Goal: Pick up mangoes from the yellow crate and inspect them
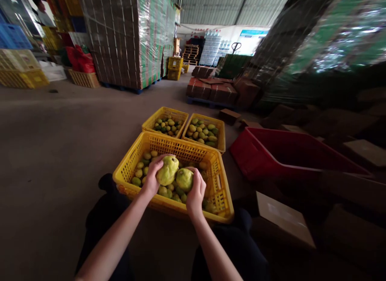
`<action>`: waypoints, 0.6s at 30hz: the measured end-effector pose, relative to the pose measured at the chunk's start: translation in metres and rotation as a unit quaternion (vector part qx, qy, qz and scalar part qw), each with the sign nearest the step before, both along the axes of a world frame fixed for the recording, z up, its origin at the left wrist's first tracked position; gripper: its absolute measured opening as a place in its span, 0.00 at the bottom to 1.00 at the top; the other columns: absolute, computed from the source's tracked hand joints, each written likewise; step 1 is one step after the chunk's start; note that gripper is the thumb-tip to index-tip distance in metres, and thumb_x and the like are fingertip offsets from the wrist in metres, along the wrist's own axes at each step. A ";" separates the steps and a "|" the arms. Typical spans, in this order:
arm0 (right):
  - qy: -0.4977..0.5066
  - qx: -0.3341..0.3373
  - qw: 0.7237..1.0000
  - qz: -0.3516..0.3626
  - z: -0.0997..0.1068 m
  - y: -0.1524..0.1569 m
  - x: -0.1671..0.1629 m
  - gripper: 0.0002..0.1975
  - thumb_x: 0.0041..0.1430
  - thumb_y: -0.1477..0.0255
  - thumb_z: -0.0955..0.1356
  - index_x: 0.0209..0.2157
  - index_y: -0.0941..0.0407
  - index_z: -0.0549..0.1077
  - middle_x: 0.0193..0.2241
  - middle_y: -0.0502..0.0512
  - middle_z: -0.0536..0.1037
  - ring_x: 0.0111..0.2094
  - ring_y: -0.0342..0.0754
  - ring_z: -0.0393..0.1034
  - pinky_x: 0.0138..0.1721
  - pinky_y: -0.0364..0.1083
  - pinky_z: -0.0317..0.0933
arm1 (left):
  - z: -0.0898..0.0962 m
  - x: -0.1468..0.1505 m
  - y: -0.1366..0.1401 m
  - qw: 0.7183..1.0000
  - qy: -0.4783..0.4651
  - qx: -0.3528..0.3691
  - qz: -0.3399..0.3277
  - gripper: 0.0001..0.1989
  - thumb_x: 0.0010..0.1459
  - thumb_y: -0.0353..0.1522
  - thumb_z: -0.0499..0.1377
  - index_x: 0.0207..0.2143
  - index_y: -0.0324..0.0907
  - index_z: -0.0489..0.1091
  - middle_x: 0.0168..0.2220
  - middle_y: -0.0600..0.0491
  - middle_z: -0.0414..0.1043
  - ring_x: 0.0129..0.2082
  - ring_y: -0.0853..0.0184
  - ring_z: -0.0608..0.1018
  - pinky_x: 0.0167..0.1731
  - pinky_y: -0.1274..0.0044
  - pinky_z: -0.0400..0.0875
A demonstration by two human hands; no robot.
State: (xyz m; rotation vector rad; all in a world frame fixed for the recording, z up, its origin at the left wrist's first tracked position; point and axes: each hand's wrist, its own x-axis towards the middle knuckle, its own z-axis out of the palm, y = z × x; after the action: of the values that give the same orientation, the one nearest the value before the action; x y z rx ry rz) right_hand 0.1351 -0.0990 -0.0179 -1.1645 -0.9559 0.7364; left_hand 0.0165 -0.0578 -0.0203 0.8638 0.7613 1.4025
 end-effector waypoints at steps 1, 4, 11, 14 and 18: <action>-0.002 0.004 1.000 0.004 -0.001 0.000 -0.002 0.18 0.62 0.59 0.59 0.28 0.52 0.74 0.27 0.50 0.76 0.32 0.49 0.68 0.38 0.45 0.62 | 0.003 -0.002 -0.001 1.000 0.004 0.011 0.003 0.19 0.47 0.45 0.60 0.34 0.41 0.75 0.41 0.47 0.78 0.49 0.52 0.76 0.47 0.68 0.71; -0.026 0.021 0.999 0.004 -0.003 -0.002 -0.006 0.19 0.63 0.61 0.58 0.28 0.52 0.76 0.28 0.51 0.77 0.33 0.50 0.69 0.38 0.46 0.62 | 0.008 -0.007 -0.004 0.999 -0.008 0.035 0.012 0.20 0.46 0.48 0.62 0.30 0.41 0.76 0.39 0.46 0.79 0.47 0.51 0.78 0.47 0.66 0.72; -0.088 0.059 0.994 -0.002 -0.012 -0.002 -0.007 0.16 0.59 0.67 0.59 0.30 0.51 0.78 0.29 0.52 0.79 0.33 0.51 0.71 0.36 0.47 0.65 | 0.011 -0.016 -0.002 0.994 -0.021 0.111 -0.004 0.22 0.44 0.52 0.65 0.23 0.41 0.79 0.26 0.46 0.78 0.38 0.51 0.80 0.40 0.65 0.73; -0.114 0.093 0.989 0.001 -0.013 0.000 -0.007 0.18 0.59 0.67 0.58 0.30 0.54 0.78 0.27 0.53 0.79 0.29 0.50 0.71 0.32 0.47 0.65 | 0.010 -0.020 -0.001 0.991 -0.024 0.134 -0.014 0.21 0.44 0.50 0.66 0.23 0.40 0.79 0.25 0.45 0.77 0.35 0.53 0.80 0.36 0.67 0.73; -0.106 0.103 0.989 0.015 -0.012 0.003 -0.007 0.19 0.61 0.65 0.57 0.31 0.55 0.77 0.27 0.52 0.78 0.30 0.49 0.72 0.32 0.46 0.65 | 0.011 -0.017 0.000 0.992 -0.050 0.114 -0.017 0.19 0.43 0.48 0.68 0.23 0.40 0.79 0.25 0.47 0.77 0.33 0.56 0.81 0.35 0.70 0.74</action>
State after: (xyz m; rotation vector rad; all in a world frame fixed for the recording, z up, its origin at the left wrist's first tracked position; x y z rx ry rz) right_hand 0.1279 -0.0959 -0.0302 -1.0605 -1.2004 0.5298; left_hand -0.0009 -0.0579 -0.0096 0.9689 0.5136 1.5100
